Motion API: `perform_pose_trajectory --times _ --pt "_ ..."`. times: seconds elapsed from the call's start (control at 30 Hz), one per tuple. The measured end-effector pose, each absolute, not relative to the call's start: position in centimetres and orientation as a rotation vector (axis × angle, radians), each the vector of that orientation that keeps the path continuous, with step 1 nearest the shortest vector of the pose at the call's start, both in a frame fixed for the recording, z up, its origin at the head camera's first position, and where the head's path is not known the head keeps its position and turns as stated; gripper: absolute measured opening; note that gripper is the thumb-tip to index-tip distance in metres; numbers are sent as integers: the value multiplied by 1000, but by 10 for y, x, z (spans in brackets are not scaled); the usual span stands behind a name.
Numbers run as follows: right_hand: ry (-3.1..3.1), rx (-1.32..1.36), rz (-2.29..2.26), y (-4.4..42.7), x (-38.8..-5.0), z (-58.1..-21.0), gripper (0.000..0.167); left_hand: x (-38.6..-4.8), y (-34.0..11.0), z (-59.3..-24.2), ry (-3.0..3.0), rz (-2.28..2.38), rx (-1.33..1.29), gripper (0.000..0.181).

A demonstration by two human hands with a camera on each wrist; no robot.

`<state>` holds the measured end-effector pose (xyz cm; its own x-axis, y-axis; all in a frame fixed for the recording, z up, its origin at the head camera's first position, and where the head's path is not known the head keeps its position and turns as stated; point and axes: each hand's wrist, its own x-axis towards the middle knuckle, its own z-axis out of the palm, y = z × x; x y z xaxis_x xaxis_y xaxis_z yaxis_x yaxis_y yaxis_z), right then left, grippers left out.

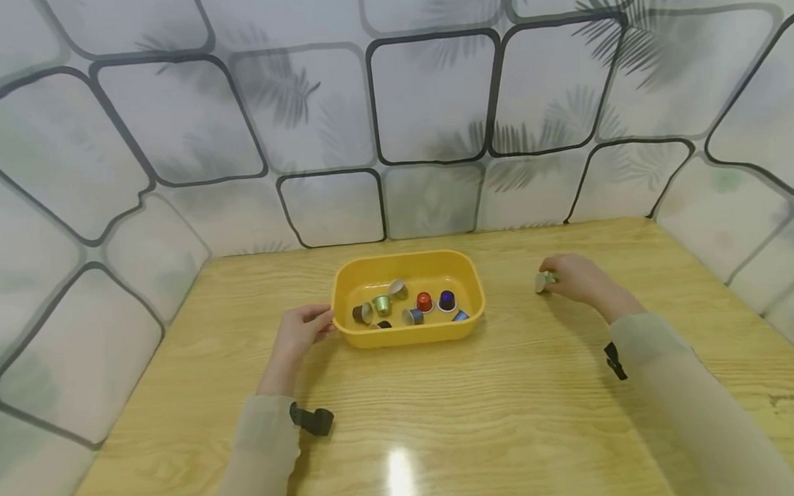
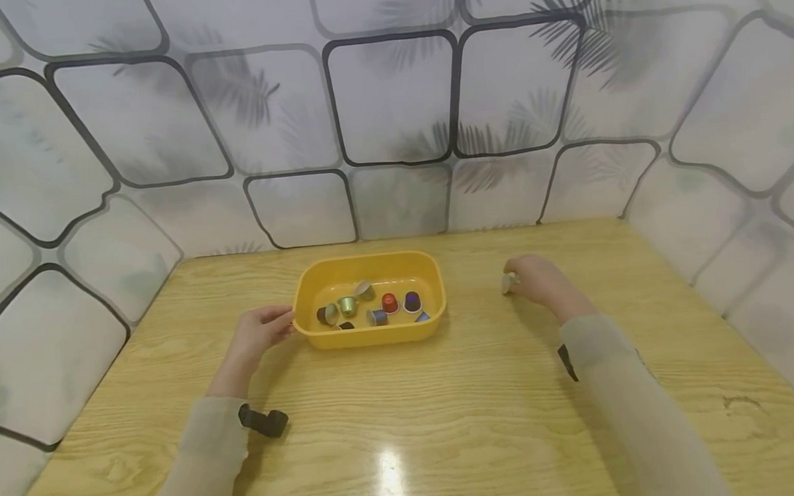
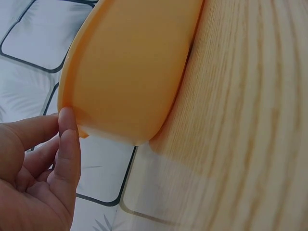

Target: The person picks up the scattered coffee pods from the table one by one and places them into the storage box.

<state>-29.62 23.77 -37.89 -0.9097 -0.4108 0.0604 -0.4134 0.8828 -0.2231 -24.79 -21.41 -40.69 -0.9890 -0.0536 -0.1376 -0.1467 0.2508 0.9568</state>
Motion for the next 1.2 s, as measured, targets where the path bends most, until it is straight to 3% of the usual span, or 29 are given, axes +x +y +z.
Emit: perform_pose_trajectory --times 1.2 --pt "-3177 811 265 229 -303 -393 32 -246 -213 -404 2432 1871 -176 30"
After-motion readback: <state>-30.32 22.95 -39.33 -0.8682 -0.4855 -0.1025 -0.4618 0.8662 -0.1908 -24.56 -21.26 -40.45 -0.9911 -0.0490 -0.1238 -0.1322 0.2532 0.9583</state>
